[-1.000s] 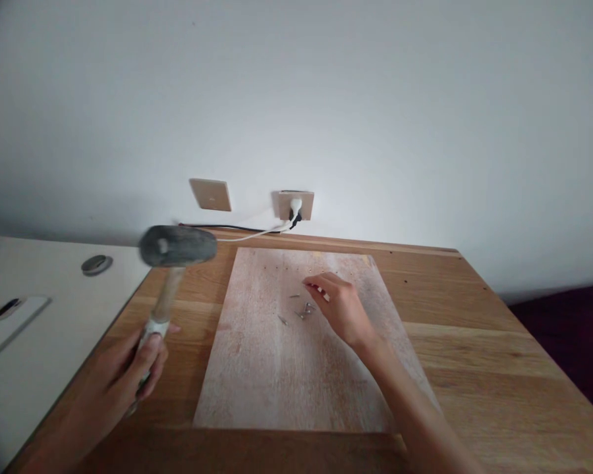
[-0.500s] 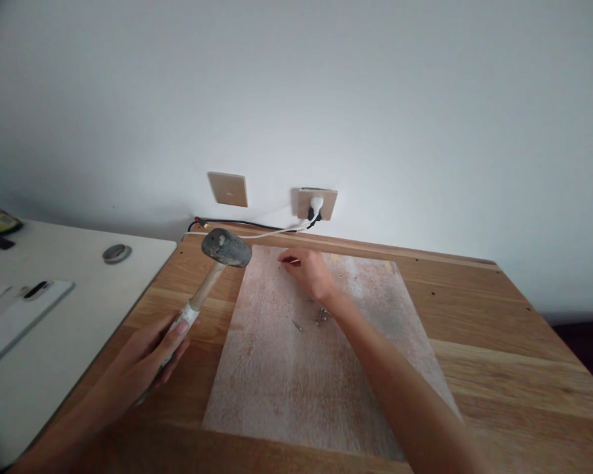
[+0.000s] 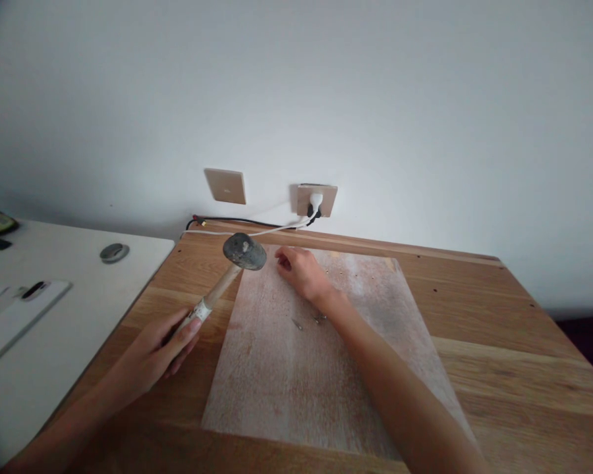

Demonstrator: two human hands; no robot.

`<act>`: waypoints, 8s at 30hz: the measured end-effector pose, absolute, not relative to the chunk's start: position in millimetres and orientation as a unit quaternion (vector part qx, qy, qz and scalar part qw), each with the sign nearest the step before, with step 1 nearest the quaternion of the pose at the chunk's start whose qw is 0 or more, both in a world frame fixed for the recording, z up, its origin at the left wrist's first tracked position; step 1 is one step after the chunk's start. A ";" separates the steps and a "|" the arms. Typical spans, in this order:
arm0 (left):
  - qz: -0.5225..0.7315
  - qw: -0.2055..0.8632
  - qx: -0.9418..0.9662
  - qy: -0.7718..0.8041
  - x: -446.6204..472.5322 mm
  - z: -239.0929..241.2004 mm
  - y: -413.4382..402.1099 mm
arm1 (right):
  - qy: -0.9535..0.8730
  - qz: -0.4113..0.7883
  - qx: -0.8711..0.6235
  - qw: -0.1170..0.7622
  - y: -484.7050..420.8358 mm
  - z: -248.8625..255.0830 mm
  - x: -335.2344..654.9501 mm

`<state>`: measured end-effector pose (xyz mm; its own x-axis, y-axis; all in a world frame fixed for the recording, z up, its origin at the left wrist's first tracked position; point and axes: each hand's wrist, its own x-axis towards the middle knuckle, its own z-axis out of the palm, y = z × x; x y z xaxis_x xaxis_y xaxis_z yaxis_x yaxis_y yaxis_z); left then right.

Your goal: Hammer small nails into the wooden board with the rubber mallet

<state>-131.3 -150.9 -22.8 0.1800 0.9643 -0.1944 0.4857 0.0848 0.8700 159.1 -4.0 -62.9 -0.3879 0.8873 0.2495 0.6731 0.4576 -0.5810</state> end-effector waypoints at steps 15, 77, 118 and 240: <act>0.215 0.405 0.687 0.563 -111.3 -10.7 -117.1 | -0.789 0.178 -0.505 0.301 -19.5 -50.1 211.2; 0.239 0.508 0.637 0.529 -94.4 -23.7 -114.3 | -0.796 0.163 -0.540 0.218 -10.5 -36.8 199.6; 0.244 0.511 0.626 0.536 -102.8 -34.6 -116.4 | -0.795 0.172 -0.520 0.260 -17.7 -57.4 208.2; 0.195 0.528 0.644 0.518 -92.7 -31.5 -109.8 | -0.822 0.196 -0.484 0.226 -67.1 -30.9 283.2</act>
<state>-92.7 -109.8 -31.5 0.3873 0.8730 -0.2964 0.4622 0.0943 0.8818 283.2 -67.1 -30.9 -0.4285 0.8852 0.1811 0.7076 0.4534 -0.5419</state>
